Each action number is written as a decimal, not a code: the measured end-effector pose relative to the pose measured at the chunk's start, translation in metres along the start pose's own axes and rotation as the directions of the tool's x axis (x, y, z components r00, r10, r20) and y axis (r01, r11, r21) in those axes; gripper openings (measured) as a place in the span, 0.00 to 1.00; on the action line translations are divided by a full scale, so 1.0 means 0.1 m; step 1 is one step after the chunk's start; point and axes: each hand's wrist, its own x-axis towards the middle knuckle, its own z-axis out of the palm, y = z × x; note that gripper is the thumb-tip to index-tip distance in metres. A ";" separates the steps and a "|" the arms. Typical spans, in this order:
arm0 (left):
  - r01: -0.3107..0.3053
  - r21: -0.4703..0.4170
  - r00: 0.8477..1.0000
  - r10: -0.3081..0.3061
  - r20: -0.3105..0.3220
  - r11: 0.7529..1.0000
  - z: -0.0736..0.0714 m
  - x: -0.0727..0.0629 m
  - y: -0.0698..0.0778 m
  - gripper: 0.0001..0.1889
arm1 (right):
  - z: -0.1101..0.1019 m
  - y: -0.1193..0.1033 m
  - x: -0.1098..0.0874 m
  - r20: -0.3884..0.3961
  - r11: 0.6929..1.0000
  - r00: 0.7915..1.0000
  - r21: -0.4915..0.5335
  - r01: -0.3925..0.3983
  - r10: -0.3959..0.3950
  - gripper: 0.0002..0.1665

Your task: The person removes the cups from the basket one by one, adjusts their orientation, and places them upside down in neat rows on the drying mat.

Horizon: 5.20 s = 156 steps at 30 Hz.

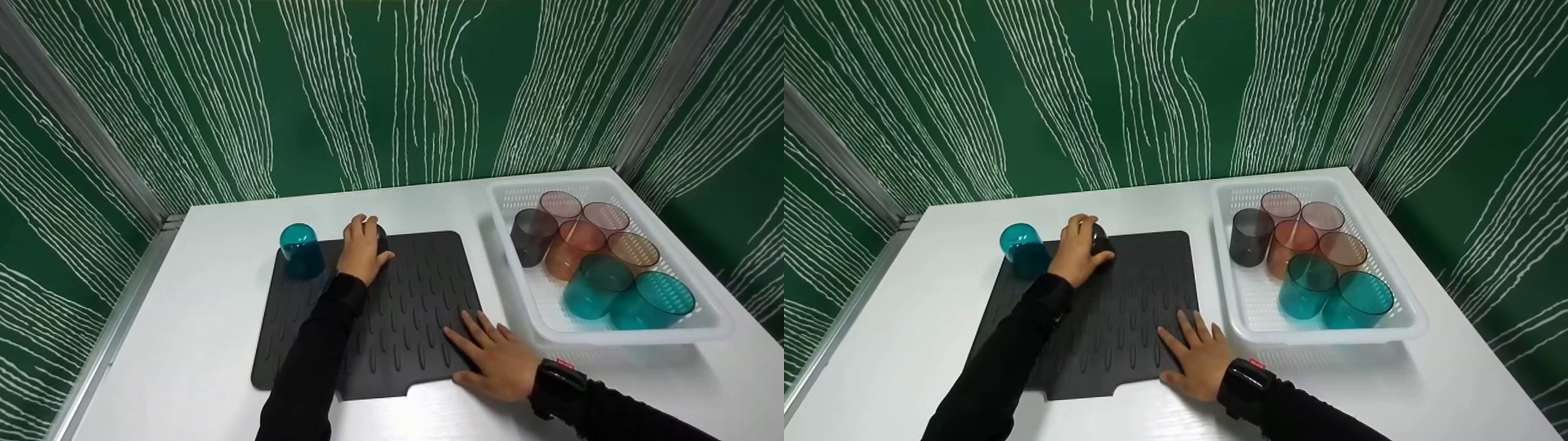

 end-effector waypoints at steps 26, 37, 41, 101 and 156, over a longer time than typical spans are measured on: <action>0.096 -0.130 0.987 -0.078 0.141 0.987 -0.02 -0.03 -0.06 0.44 | -0.04 -0.06 -0.04 0.003 1.000 1.000 0.015 0.000 0.000 0.41; 0.065 -0.111 0.992 -0.052 0.114 0.992 -0.09 -0.10 0.33 0.45 | -0.11 -0.25 -0.05 -0.188 0.992 0.979 -0.115 0.060 -0.081 0.40; 0.045 -0.207 0.992 -0.019 0.126 0.977 -0.13 -0.12 0.49 0.45 | -0.19 -0.31 -0.06 -0.348 0.972 0.926 -0.225 0.066 -0.144 0.38; 0.241 -0.777 0.910 0.143 0.389 0.581 0.61 -0.98 1.88 0.14 | -1.44 0.76 0.41 -0.263 0.947 0.926 -0.101 -0.306 0.271 0.02; 0.340 -0.920 0.940 -0.087 0.329 0.196 0.26 -0.74 1.59 0.36 | -1.41 0.03 -0.14 -0.793 0.998 0.607 -0.003 0.065 -0.042 0.06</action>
